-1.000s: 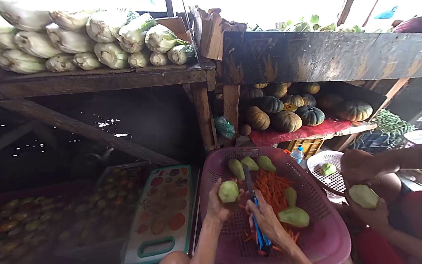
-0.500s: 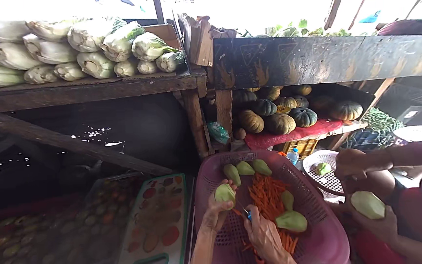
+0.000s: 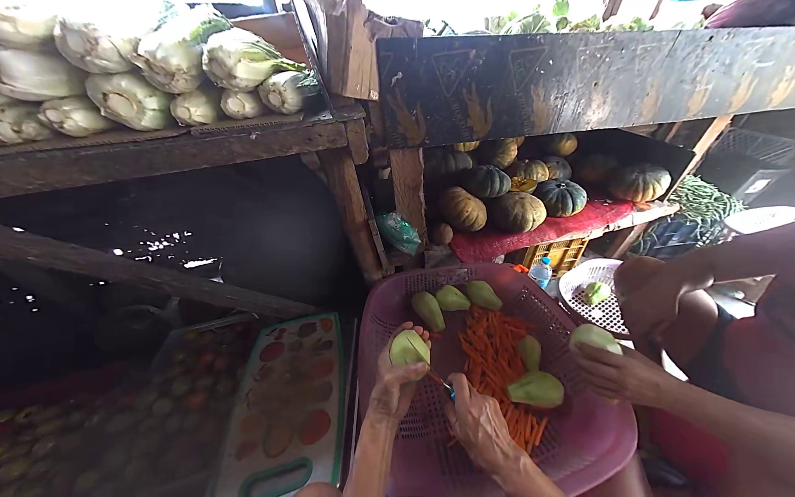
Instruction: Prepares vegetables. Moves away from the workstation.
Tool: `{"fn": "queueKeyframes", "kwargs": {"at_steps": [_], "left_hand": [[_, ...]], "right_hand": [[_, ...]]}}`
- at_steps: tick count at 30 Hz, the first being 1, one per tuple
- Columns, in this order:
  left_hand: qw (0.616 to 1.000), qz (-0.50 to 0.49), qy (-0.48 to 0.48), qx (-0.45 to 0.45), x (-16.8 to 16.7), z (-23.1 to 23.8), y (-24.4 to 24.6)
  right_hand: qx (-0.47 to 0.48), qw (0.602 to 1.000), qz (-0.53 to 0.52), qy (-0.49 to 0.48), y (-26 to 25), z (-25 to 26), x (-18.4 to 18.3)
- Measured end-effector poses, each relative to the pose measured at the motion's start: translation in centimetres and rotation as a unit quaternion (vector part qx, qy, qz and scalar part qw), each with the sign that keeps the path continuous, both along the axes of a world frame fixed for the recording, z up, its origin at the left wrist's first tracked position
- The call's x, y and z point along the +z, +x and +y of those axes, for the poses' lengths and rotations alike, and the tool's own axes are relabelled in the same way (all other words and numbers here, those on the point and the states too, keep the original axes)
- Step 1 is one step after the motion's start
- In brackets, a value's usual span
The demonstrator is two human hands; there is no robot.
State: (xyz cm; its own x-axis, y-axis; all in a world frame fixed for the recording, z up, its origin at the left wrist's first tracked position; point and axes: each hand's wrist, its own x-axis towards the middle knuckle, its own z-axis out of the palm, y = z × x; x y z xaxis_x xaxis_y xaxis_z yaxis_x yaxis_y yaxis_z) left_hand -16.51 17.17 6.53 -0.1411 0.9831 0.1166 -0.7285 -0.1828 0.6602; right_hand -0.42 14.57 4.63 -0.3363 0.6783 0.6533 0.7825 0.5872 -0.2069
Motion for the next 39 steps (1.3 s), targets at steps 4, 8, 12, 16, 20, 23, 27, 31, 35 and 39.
{"fn": "queueKeyframes", "kwargs": {"at_steps": [4,8,12,16,20,23,27,31,35,39], "left_hand": [[0.999,-0.042,-0.001,-0.028,0.0,-0.5,0.1],[1.000,-0.008,0.000,-0.007,0.3,-0.9,0.4],[0.976,0.199,0.035,0.084,0.6,-0.9,0.0],[0.991,0.129,-0.004,0.047,0.9,-1.2,0.5],[0.998,-0.036,-0.047,-0.004,0.7,-1.4,1.2],[0.987,0.137,0.016,0.086,0.6,-1.3,1.4],[0.956,0.252,0.043,0.142,0.1,-1.2,1.1],[0.998,-0.008,-0.058,0.037,0.1,-1.7,1.3],[0.987,0.130,0.028,0.087,-1.3,-1.4,1.0],[0.932,0.320,0.080,0.147,-1.1,-1.6,0.4]], "right_hand": [[0.016,1.000,0.006,0.022,0.0,0.7,-0.4],[0.029,0.999,0.009,0.015,0.2,0.8,-0.5],[0.018,0.999,-0.001,-0.028,0.6,0.3,-0.6],[0.020,1.000,-0.001,-0.017,0.7,0.4,-1.0],[0.018,1.000,0.003,0.004,0.2,1.1,-0.9],[0.014,1.000,0.008,-0.017,0.4,1.1,-0.8],[0.006,0.999,-0.002,-0.050,0.5,0.5,-0.9],[-0.001,0.999,0.004,-0.036,-0.5,0.4,-1.2],[0.004,0.976,0.004,-0.217,-0.4,-0.2,0.9],[0.036,0.947,0.019,-0.318,-0.2,0.1,1.4]]}}
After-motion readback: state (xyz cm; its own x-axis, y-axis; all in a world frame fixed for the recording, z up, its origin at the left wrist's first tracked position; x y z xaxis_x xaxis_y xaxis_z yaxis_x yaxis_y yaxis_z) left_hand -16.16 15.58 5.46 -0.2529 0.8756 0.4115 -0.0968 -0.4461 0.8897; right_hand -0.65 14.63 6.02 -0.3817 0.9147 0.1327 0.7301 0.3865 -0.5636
